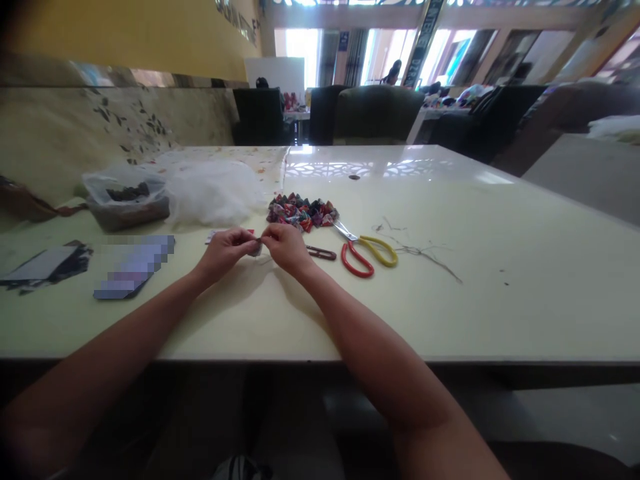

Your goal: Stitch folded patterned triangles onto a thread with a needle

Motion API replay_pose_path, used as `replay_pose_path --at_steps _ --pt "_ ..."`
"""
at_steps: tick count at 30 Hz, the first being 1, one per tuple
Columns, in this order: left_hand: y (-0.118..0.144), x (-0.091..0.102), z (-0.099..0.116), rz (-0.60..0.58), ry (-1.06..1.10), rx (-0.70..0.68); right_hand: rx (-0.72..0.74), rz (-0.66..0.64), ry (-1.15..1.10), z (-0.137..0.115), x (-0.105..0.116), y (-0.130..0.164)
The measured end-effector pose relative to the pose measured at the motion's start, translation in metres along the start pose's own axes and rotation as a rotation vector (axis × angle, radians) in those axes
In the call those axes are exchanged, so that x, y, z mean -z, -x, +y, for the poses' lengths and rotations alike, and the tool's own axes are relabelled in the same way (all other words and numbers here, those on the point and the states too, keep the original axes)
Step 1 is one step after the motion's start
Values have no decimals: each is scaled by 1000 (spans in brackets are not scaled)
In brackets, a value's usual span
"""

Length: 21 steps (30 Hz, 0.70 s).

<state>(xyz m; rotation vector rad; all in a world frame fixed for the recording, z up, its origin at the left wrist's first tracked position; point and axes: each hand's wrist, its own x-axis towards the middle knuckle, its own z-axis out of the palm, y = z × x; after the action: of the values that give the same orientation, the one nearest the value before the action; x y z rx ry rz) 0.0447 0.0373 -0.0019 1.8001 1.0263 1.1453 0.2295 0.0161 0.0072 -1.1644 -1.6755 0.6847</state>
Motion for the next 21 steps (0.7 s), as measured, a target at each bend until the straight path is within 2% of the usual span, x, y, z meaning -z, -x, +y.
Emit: replay_pose_path --at_steps 9,14,21 --pt "-1 -2 4 -19 154 10 -23 29 -104 11 -4 -2" --pt "-1 -2 3 -39 211 108 -16 33 -94 11 -4 -2" --pt "-2 2 3 -16 249 164 23 -24 -78 7 2 -2"
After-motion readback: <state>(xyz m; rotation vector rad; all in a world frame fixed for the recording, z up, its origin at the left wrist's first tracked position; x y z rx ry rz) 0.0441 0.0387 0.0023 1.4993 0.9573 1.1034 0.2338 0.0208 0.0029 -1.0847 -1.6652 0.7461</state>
